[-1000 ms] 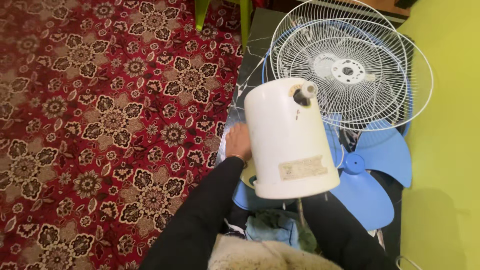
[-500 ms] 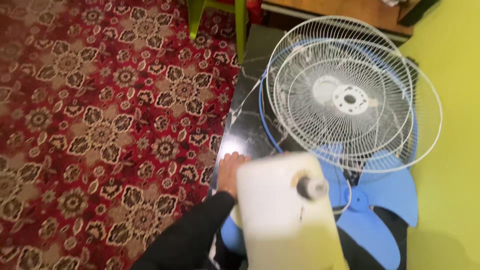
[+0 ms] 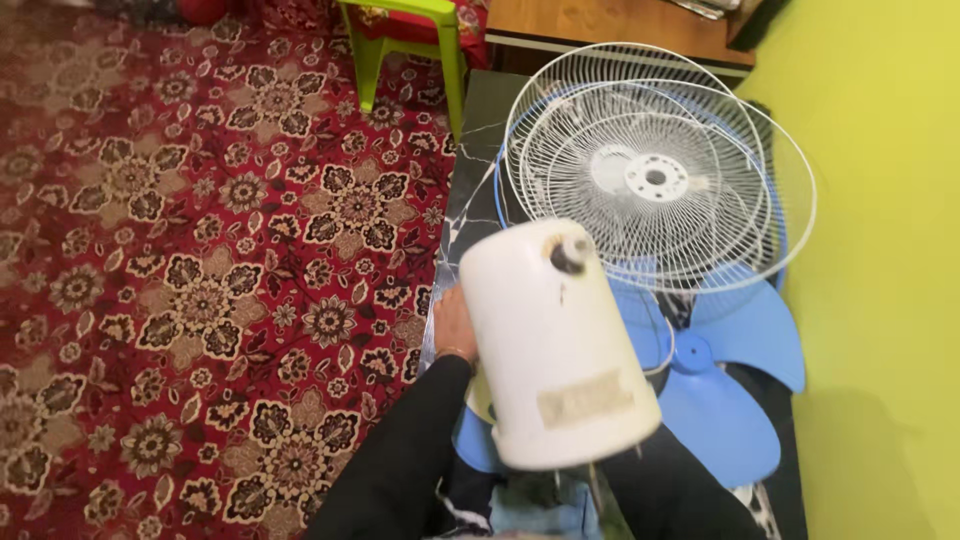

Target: The person wipes the white motor housing of an electric fan with a cloth, then attaches the motor to the blue base and secures it with a screwdriver. The person also handles the fan blades and grille, which remain disassembled on the table.

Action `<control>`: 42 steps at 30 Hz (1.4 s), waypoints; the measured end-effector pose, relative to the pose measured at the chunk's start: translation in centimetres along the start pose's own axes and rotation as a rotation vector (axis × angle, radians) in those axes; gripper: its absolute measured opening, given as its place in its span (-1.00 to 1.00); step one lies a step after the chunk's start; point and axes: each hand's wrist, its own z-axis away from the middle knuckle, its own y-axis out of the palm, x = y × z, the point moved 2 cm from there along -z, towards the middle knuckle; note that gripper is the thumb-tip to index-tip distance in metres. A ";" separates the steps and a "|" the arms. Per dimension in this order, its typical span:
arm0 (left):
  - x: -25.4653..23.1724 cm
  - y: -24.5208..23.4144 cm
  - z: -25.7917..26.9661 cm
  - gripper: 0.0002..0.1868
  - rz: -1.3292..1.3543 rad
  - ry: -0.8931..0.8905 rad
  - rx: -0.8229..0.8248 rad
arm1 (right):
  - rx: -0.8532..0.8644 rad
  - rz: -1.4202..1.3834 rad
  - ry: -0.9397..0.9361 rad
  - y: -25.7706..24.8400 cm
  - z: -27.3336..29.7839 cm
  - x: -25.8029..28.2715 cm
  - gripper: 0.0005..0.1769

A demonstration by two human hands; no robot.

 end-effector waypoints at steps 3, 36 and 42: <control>-0.3 -0.9 -0.5 -0.56 -0.049 -0.013 0.013 | -0.045 -0.011 -0.008 0.9 -0.8 0.2 -0.62; -6.7 -8.9 3.7 -0.26 -0.072 0.024 0.177 | 0.164 0.155 -0.120 3.3 -9.9 3.5 -0.58; -6.2 -8.4 3.6 -0.25 -0.098 0.025 0.178 | 0.144 0.161 -0.119 2.2 -9.6 4.1 -0.57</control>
